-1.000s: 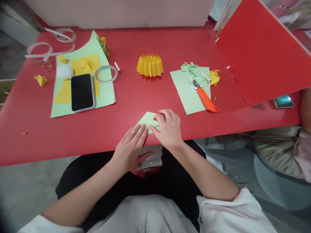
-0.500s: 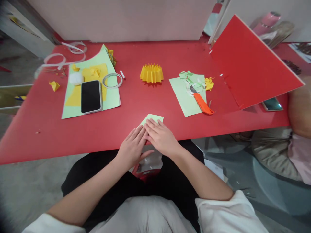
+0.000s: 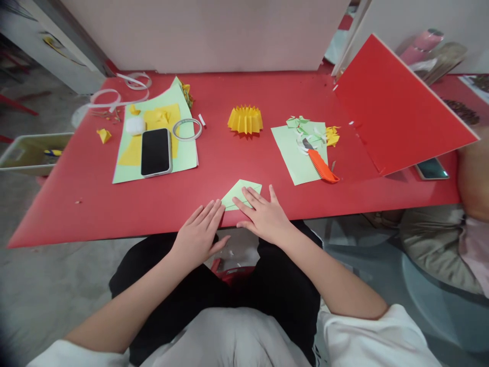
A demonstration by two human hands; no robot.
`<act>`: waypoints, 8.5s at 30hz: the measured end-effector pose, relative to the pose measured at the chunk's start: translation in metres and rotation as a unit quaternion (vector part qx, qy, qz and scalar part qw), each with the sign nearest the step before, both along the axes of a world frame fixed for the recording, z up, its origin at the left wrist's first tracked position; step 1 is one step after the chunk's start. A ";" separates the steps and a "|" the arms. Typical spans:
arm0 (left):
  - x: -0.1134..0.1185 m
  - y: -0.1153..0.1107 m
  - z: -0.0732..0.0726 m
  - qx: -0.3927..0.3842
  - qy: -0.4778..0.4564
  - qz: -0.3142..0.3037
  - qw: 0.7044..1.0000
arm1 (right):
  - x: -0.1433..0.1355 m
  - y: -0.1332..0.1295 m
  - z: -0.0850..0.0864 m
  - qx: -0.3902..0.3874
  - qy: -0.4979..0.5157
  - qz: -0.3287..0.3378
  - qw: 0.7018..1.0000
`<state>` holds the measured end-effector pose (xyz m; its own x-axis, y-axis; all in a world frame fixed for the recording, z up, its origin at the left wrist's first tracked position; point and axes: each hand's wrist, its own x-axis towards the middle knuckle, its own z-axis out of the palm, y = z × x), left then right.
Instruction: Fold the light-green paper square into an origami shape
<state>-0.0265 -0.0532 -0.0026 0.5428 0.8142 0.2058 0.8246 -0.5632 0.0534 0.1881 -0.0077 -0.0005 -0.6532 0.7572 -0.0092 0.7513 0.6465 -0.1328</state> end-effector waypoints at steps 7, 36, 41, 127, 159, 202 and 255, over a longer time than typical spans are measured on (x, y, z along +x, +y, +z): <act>-0.018 -0.009 0.000 0.028 0.003 -0.002 1.000 | 0.000 0.001 0.002 -0.002 -0.017 0.008 1.000; -0.005 0.002 -0.024 0.066 -0.155 -0.061 0.984 | -0.018 -0.081 -0.009 -0.434 0.505 -0.290 0.687; -0.011 -0.003 -0.014 0.101 -0.215 -0.060 0.970 | -0.069 -0.099 -0.033 -0.527 0.547 -0.275 0.589; 0.011 0.085 0.066 -0.174 -0.628 0.057 0.756 | -0.067 0.094 0.083 -0.222 0.713 -0.147 0.648; 0.014 0.086 0.067 -0.226 -0.569 0.117 0.782 | -0.077 0.085 0.091 -0.165 0.742 -0.211 0.615; 0.004 0.090 0.068 -0.234 -0.652 0.066 0.719 | -0.068 0.090 0.090 -0.225 0.713 -0.165 0.643; 0.004 0.092 0.064 -0.192 -0.649 0.107 0.728 | -0.065 0.089 0.090 -0.222 0.646 -0.168 0.711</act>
